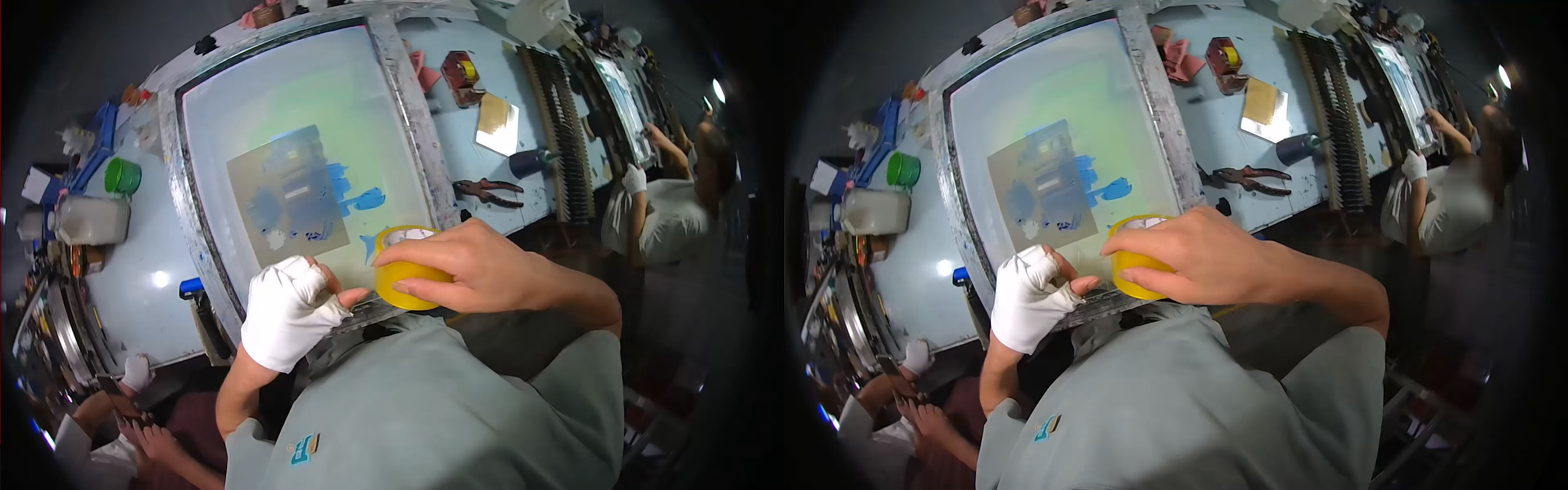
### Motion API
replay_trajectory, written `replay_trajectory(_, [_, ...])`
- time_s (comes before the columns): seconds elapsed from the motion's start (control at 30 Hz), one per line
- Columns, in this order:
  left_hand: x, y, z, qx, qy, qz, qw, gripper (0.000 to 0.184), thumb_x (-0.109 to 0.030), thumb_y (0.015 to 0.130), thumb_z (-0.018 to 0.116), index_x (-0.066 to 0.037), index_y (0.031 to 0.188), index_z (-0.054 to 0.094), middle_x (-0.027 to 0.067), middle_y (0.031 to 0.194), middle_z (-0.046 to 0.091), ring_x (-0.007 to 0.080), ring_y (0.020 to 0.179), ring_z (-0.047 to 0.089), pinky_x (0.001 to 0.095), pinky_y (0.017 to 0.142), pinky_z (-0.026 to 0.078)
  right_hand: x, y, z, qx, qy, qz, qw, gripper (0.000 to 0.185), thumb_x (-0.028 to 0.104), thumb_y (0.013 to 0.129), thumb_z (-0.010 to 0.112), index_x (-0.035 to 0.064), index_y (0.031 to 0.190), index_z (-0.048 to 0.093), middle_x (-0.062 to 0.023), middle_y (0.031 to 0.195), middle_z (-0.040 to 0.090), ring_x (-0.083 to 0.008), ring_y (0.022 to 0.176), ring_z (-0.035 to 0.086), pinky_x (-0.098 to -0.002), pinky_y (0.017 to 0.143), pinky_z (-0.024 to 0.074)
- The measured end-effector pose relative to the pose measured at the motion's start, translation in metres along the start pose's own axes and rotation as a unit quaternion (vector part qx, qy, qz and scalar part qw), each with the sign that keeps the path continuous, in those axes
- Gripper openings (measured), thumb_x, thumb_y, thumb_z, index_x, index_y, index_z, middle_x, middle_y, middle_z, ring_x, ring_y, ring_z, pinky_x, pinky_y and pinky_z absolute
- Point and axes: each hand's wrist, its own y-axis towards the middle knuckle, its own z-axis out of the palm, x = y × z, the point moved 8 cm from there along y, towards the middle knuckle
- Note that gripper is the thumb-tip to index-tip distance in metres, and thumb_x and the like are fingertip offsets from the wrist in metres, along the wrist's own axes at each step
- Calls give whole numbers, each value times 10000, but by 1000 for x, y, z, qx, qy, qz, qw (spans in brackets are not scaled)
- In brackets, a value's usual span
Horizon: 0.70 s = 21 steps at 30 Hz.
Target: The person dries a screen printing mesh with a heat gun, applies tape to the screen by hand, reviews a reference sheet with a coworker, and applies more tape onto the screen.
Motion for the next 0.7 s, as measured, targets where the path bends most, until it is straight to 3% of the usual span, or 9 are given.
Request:
replay_trajectory(0.13, [30,-12,14,26,-266,-167,949,261,-116,750,847,-9,695,615,16,662,584,117,602,512,289,567,404,-13,-10,-3,-13,32,26,999,300,218,910,635,94,1183,620,-136,908,700,-334,738,677,-402,661,530])
replay_trajectory(0.2, [30,-13,19,21,-294,-171,940,253,-93,749,842,-10,682,612,11,660,577,118,610,508,282,578,398,-18,-14,-2,-36,69,0,997,319,225,912,653,102,1203,606,-146,918,698,-335,727,681,-375,656,526])
replay_trajectory(0.33, [29,-17,20,12,-414,-172,894,279,-117,760,833,-10,657,596,28,662,562,124,621,482,261,588,372,-28,-20,-9,18,134,50,990,296,299,909,689,105,1121,614,-65,561,504,-212,473,456,-313,514,376])
replay_trajectory(0.47, [69,-32,-32,-130,-406,-197,883,341,-222,765,806,-52,658,531,29,762,544,137,676,490,252,637,399,-36,-27,-38,-66,19,-18,997,327,332,857,728,122,1089,634,-94,615,585,-284,556,608,-342,549,458])
replay_trajectory(0.53, [128,-49,-66,-188,-510,-161,824,245,-141,832,708,-94,736,488,-1,743,431,130,684,405,284,709,381,-56,-31,-77,-97,-61,-9,993,311,342,849,739,134,1061,645,-100,630,599,-279,552,609,-329,541,448])
replay_trajectory(0.57, [157,-55,-82,-180,-562,-146,794,226,-127,866,693,-91,764,494,-1,723,396,148,676,379,311,712,366,-73,-35,-96,-136,-90,13,987,332,437,848,715,127,962,677,-126,667,654,-335,620,649,-396,595,486])
replay_trajectory(0.6, [186,-69,-99,-208,-582,-156,770,229,-133,883,685,-92,766,493,-1,723,395,153,688,380,311,711,361,-84,-41,-116,-140,-167,51,975,306,435,850,714,138,919,679,-108,640,637,-309,580,624,-389,565,457])
replay_trajectory(0.63, [209,-84,-110,-234,-602,-166,745,234,-140,901,677,-92,767,491,-1,722,395,157,700,380,310,710,356,-96,-48,-131,-215,-230,-23,949,280,429,849,715,153,881,679,-93,604,610,-290,538,591,-385,545,431])
replay_trajectory(0.7, [250,-115,-112,-295,-579,-237,722,220,-159,931,657,-91,792,499,4,730,404,161,729,392,315,716,357,-108,-51,-143,-257,-231,-40,938,266,423,848,716,160,844,677,-91,577,578,-283,524,577,-385,538,423])
